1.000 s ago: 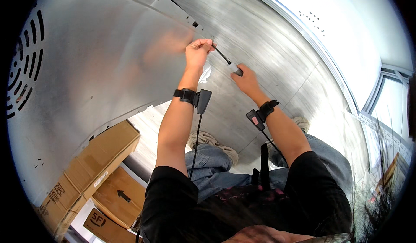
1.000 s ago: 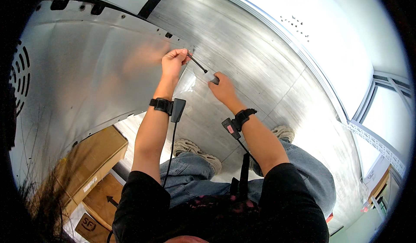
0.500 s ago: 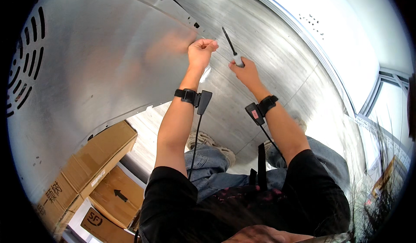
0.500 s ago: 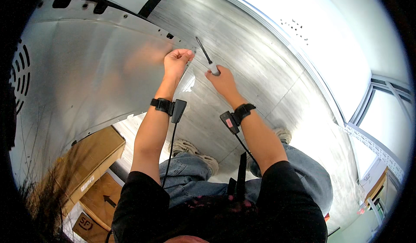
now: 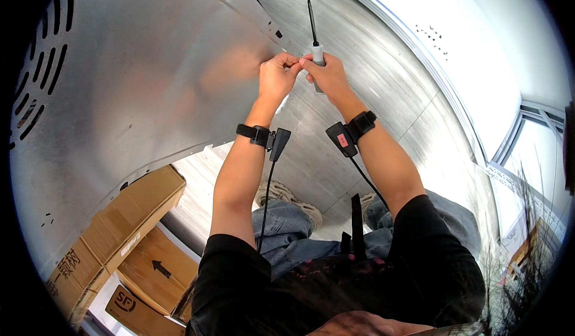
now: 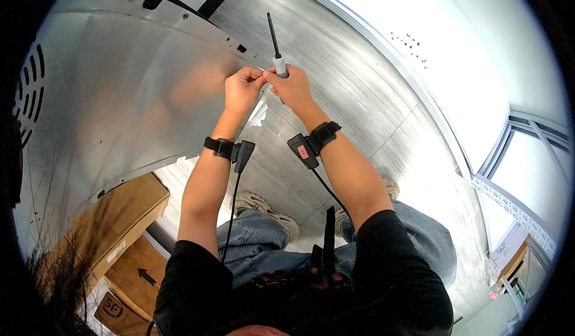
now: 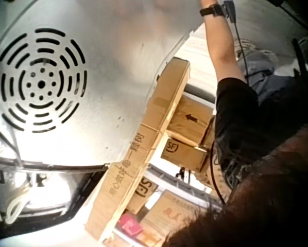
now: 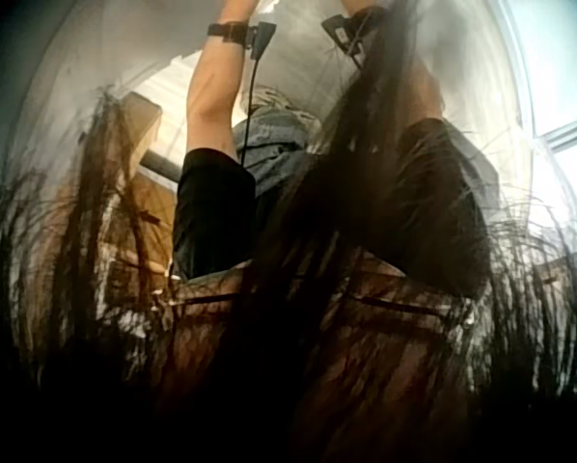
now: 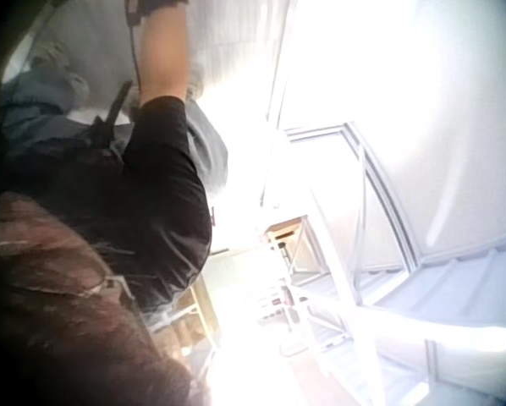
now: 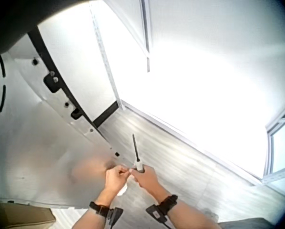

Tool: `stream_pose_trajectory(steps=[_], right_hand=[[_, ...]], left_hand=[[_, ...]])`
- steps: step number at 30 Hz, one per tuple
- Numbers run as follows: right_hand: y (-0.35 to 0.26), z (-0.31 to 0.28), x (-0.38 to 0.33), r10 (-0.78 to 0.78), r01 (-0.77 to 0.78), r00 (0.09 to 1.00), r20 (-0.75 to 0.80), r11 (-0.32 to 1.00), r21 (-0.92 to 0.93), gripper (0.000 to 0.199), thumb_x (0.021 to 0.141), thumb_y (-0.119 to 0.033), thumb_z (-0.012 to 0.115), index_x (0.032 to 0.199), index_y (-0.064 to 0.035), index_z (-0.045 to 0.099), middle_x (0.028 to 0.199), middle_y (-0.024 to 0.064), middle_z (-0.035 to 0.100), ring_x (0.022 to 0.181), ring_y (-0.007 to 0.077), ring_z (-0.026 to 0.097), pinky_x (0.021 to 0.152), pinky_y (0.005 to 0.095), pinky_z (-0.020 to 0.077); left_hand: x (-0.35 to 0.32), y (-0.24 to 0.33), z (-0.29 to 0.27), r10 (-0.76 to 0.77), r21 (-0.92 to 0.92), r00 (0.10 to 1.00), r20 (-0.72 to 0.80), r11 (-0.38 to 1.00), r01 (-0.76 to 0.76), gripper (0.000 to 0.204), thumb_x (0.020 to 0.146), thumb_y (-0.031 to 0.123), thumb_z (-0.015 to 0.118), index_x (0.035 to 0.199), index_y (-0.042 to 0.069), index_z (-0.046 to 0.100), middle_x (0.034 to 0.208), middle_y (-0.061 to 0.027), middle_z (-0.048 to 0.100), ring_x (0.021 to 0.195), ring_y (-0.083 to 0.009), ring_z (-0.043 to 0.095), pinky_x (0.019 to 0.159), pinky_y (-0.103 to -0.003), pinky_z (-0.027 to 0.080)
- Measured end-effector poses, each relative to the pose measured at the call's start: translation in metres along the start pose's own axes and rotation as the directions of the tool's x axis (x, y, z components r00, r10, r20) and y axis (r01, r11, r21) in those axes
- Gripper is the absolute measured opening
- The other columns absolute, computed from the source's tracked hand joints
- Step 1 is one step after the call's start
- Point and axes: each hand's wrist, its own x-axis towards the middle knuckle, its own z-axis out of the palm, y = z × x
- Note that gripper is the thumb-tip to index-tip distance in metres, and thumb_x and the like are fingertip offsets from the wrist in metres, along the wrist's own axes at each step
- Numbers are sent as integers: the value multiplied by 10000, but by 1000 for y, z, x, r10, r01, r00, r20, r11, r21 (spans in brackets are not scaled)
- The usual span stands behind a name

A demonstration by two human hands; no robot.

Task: The person uses a power screwdriver to remove screws from a metal panel on a white appliance, then removes the panel. They then pick up a blue cloth and wipe the surface of a small countertop appliance.

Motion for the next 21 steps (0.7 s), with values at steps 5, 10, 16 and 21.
stream_pose_trajectory(steps=[5,10,16,21], right_hand=[[-1,2,-1,41,-41,999,-3,999,17,227,767,-186,691,857,12,625,665,41,596,538,97,544,495,239,434],[-3,3,1,39,-39,999,9,998,47,199,763,-154,671,862,11,622,678,50,601,568,105,551,517,243,451],[-54,15,-3,-148,148,989,-16,981,122,165,781,-128,657,859,11,613,875,78,638,646,102,563,563,248,475],[-141,36,-15,-447,420,890,91,880,222,153,811,-117,643,881,15,612,989,67,642,664,94,569,573,246,483]], left_hand=[[-2,1,-2,52,52,999,-5,997,-52,117,753,93,730,807,4,676,738,-90,682,660,-132,640,626,-259,496],[-4,4,-5,76,24,997,4,997,-76,117,750,79,728,817,2,672,763,-100,681,689,-137,644,649,-264,500],[-11,3,-15,39,-71,998,46,997,-36,104,791,42,692,869,-16,654,779,-77,680,715,-104,620,667,-253,499],[-7,-2,-20,-53,-276,980,190,955,105,144,817,106,690,903,-3,653,771,-45,668,683,-91,588,659,-252,495]])
